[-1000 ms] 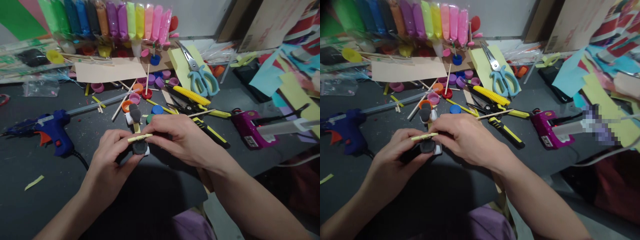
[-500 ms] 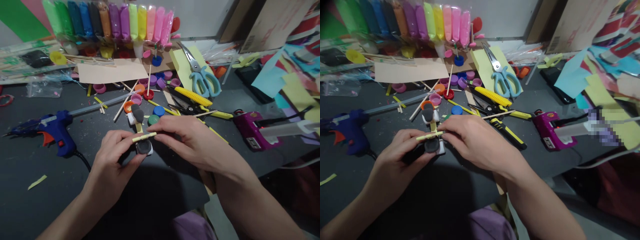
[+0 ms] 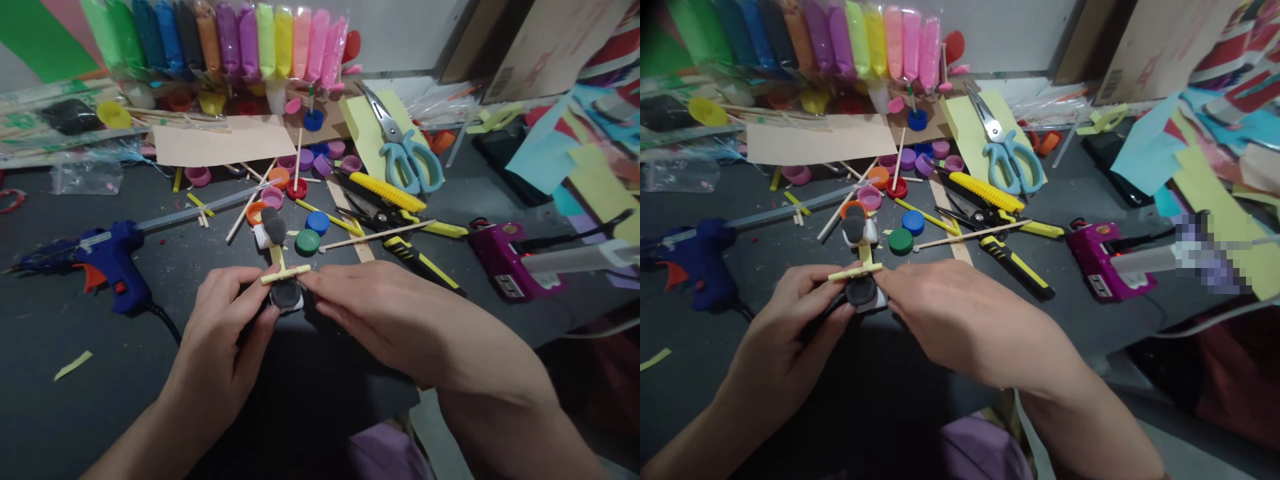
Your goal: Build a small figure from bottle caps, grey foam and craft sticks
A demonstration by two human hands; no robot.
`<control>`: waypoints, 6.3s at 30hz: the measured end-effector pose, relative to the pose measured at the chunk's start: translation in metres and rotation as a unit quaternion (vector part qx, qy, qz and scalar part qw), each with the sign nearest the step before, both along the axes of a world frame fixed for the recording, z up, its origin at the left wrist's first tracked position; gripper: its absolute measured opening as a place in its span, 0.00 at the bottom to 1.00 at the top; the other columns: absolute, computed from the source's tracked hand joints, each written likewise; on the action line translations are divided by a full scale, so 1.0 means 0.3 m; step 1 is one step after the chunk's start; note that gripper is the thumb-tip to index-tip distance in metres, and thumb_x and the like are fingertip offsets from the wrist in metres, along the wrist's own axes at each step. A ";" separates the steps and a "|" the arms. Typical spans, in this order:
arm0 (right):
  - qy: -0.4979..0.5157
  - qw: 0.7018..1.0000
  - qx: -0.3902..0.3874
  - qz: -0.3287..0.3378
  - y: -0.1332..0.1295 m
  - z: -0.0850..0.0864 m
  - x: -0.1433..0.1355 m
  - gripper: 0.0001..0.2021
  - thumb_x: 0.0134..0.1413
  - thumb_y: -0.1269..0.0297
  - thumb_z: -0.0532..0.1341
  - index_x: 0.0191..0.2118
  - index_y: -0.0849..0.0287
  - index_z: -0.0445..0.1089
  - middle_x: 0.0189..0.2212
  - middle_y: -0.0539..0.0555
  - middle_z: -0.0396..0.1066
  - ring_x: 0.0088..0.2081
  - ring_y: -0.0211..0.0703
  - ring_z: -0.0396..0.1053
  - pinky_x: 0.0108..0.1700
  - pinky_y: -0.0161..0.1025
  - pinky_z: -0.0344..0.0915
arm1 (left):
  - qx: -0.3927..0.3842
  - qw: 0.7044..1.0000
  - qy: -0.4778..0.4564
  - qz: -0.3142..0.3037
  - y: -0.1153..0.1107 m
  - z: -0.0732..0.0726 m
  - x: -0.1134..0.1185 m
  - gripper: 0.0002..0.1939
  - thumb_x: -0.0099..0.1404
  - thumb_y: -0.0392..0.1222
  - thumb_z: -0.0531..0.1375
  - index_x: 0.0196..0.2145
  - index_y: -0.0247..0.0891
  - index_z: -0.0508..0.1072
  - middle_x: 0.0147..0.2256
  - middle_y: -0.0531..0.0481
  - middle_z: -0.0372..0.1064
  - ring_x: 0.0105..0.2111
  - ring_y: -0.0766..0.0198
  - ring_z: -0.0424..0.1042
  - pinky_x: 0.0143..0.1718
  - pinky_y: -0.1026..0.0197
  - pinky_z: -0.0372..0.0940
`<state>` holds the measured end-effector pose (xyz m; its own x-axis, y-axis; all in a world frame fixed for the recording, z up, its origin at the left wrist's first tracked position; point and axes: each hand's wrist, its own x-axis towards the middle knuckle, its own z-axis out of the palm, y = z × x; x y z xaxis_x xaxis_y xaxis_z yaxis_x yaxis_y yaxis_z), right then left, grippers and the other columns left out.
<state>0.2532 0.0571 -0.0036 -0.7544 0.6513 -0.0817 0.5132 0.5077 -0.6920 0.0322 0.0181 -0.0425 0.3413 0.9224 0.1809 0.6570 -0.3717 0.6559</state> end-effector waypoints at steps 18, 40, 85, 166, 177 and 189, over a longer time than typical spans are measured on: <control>0.063 0.979 0.118 -0.153 0.026 -0.003 -0.033 0.08 0.66 0.68 0.59 0.46 0.60 0.75 0.37 0.50 0.76 0.36 0.37 0.72 0.38 0.32 0.62 | -0.047 0.996 -0.075 0.030 -0.007 0.012 -0.002 0.13 0.71 0.38 0.55 0.52 0.40 0.71 0.46 0.50 0.68 0.48 0.63 0.67 0.50 0.61 0.60; 0.085 0.977 0.078 -0.181 0.001 -0.022 -0.086 0.07 0.64 0.70 0.60 0.33 0.59 0.74 0.26 0.46 0.72 0.27 0.33 0.66 0.31 0.31 0.54 | -0.159 0.971 -0.138 0.109 -0.019 0.009 -0.027 0.15 0.61 0.41 0.65 0.46 0.50 0.74 0.33 0.57 0.72 0.33 0.64 0.72 0.37 0.60 0.66; 0.156 0.923 0.169 -0.309 0.087 -0.069 -0.040 0.12 0.64 0.62 0.56 0.37 0.60 0.74 0.32 0.54 0.75 0.33 0.44 0.71 0.35 0.38 0.64 | 0.016 0.990 -0.003 0.141 0.070 -0.028 -0.066 0.12 0.62 0.39 0.64 0.45 0.42 0.74 0.47 0.45 0.75 0.50 0.50 0.70 0.53 0.44 0.61; 0.086 0.932 0.351 -0.023 0.182 0.006 0.000 0.10 0.63 0.72 0.60 0.50 0.60 0.70 0.52 0.64 0.71 0.55 0.55 0.67 0.56 0.57 0.66 | 0.035 0.988 -0.080 0.126 0.116 -0.033 -0.034 0.08 0.61 0.33 0.62 0.38 0.42 0.71 0.40 0.50 0.74 0.48 0.55 0.68 0.49 0.51 0.56; 0.069 0.936 0.346 -0.004 0.124 -0.001 -0.072 0.12 0.62 0.71 0.61 0.51 0.58 0.69 0.61 0.64 0.62 0.66 0.60 0.53 0.62 0.63 0.58 | -0.012 0.985 -0.135 0.103 0.102 0.001 -0.051 0.11 0.64 0.33 0.57 0.44 0.42 0.72 0.45 0.48 0.73 0.49 0.55 0.68 0.52 0.50 0.59; -0.023 0.913 0.385 0.136 0.180 0.067 -0.133 0.12 0.59 0.69 0.64 0.49 0.57 0.72 0.65 0.64 0.58 0.69 0.59 0.48 0.66 0.65 0.50 | -0.046 0.987 -0.120 0.092 0.107 -0.014 -0.082 0.20 0.57 0.36 0.66 0.48 0.43 0.69 0.48 0.47 0.73 0.51 0.51 0.68 0.52 0.47 0.61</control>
